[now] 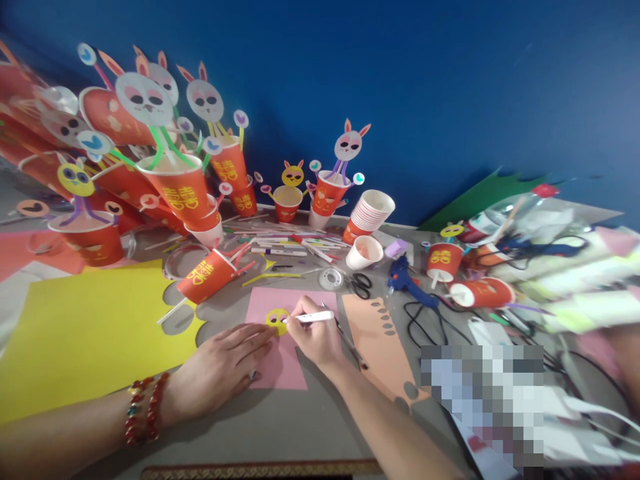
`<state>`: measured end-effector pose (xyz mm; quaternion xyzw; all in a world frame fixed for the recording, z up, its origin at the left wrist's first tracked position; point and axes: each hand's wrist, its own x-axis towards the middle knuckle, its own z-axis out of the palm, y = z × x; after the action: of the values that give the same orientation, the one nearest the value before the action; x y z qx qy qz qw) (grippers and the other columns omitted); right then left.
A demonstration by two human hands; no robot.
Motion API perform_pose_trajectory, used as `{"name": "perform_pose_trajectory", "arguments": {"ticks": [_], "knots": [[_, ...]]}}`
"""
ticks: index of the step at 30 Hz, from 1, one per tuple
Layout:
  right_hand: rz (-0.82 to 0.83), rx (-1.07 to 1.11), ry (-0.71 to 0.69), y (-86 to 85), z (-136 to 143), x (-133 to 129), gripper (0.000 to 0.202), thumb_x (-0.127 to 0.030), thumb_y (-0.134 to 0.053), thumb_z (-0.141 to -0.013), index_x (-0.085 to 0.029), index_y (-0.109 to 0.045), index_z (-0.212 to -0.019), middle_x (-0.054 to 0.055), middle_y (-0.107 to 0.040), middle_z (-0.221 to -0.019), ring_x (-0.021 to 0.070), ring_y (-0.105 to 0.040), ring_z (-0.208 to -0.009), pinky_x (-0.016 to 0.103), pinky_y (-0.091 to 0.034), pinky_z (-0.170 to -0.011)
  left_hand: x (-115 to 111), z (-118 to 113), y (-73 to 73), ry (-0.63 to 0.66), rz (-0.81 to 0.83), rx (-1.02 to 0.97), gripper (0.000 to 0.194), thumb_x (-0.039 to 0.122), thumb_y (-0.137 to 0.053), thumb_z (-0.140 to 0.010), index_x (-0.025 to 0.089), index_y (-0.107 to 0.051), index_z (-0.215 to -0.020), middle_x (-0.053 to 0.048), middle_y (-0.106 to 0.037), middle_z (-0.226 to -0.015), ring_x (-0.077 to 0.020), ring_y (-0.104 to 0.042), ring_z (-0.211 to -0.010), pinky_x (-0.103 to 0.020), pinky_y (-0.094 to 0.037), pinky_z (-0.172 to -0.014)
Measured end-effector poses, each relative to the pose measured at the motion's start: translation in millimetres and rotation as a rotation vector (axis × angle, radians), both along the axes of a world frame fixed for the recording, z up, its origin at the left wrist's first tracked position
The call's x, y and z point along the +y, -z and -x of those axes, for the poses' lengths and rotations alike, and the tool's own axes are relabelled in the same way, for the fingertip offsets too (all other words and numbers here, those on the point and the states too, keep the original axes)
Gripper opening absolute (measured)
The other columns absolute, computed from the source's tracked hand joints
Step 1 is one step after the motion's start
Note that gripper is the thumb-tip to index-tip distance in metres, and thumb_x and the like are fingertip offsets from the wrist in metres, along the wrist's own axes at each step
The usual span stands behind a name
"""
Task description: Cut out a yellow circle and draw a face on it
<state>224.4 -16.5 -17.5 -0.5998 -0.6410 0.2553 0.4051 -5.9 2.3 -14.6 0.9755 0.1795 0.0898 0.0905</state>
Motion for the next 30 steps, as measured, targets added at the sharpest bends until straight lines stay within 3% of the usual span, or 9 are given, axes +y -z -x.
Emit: {"name": "perform_pose_trajectory", "arguments": {"ticks": [30], "knots": [[0.020,0.023,0.009,-2.6,1.1,1.0,0.018,-0.020,-0.055,-0.085,-0.023,-0.048,-0.068,-0.005,-0.050,-0.057,0.0121,-0.047,-0.051,0.023,-0.035,-0.051,0.2,-0.6,-2.7,0.004,-0.018,-0.005,0.043,0.033,-0.055,-0.098,0.012,-0.055,-0.136,-0.011,-0.056,-0.145,-0.0269,-0.051,-0.133,-0.039,-0.039,-0.113]]}}
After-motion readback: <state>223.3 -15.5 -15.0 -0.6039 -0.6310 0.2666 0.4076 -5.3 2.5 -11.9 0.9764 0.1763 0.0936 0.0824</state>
